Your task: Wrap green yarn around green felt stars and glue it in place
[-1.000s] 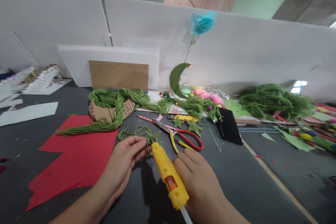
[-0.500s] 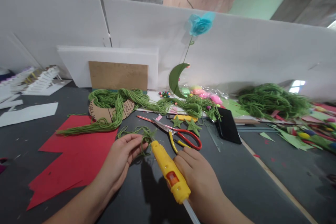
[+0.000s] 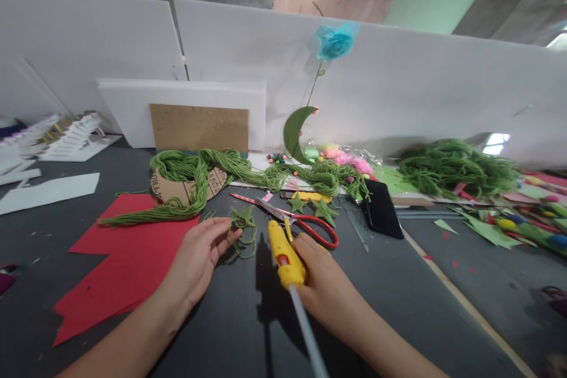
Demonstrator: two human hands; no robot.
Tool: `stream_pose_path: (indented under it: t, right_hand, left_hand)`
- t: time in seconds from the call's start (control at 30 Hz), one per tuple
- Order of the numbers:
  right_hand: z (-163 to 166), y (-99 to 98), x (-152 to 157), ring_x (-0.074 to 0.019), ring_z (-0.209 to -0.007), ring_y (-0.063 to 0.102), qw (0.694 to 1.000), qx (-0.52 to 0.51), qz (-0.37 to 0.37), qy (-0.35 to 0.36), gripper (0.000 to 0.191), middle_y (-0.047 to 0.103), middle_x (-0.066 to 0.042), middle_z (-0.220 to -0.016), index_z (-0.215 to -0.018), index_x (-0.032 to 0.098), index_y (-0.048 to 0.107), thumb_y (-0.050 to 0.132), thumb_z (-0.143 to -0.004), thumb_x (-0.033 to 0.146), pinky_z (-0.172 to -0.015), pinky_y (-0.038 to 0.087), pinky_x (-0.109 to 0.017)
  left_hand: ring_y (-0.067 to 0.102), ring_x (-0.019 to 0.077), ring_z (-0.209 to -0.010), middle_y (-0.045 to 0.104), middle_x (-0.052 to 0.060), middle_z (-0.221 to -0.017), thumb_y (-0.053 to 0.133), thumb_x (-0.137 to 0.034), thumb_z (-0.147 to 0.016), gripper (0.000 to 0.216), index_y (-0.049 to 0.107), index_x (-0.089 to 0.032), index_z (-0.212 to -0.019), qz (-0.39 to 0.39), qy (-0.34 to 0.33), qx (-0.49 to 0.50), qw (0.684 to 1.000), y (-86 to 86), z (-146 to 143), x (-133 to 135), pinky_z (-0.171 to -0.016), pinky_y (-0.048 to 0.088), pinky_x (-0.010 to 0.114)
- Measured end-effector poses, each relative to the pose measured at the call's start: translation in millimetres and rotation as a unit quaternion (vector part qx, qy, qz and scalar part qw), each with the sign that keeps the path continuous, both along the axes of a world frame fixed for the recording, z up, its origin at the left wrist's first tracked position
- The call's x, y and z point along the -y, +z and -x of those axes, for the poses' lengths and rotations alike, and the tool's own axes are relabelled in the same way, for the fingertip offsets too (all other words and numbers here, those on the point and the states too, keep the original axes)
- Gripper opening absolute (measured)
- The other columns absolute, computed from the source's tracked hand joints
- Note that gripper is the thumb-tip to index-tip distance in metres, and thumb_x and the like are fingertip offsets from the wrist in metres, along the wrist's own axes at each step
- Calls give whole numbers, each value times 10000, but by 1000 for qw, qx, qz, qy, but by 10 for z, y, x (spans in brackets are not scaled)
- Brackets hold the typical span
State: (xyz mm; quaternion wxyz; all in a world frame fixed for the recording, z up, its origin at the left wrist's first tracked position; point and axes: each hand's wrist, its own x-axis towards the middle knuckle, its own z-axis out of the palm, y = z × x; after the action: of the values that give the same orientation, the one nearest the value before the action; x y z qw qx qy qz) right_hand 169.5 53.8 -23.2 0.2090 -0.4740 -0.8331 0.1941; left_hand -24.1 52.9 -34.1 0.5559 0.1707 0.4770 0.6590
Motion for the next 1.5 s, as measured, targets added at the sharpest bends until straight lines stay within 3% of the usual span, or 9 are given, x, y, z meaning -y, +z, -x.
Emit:
stream_pose_path:
  t: [0.17, 0.27, 0.47, 0.73, 1.5]
  right_hand:
    - [27, -11, 34, -141, -608, 434, 989, -95, -108, 42, 127, 488, -14, -673, -677, 194, 419, 434, -779, 268, -558, 355, -266]
    - [42, -15, 66, -137, -588, 417, 982, -92, -142, 81, 183, 472, -6, -625, -645, 188, 426, 473, -778, 306, -542, 332, -265]
    - [31, 24, 123, -139, -582, 427, 995, -54, -75, 23, 226, 473, -8, -619, -623, 199, 401, 497, -784, 325, -527, 328, -257]
    - [27, 30, 120, -164, -584, 426, 999, -32, -33, 9, 256, 467, -35, -624, -618, 204, 390, 449, -802, 371, -528, 328, -289]
    - [21, 27, 115, -133, -556, 422, 998, 2, -55, 9, 295, 482, -22, -605, -571, 185, 420, 466, -786, 381, -514, 294, -253]
  left_hand:
    - [613, 112, -680, 634, 20, -695, 642, -125, -660, 35, 619, -112, -637, -19, -29, -37, 999, 15, -26, 24, -710, 538, 228]
    - [615, 125, -676, 644, 34, -704, 660, -172, -651, 81, 607, -112, -669, -12, -56, -44, 997, 11, -59, 56, -677, 538, 244]
    - [582, 99, -635, 607, 7, -666, 671, -222, -660, 135, 583, -121, -682, -13, -71, -60, 996, -12, -80, 84, -679, 535, 258]
    - [565, 95, -670, 566, -7, -699, 668, -220, -667, 141, 566, -123, -671, -19, -80, -67, 994, -12, -113, 87, -725, 530, 286]
    - [601, 129, -733, 605, 22, -739, 655, -228, -680, 134, 573, -123, -691, -13, -78, -55, 995, -15, -103, 86, -744, 526, 278]
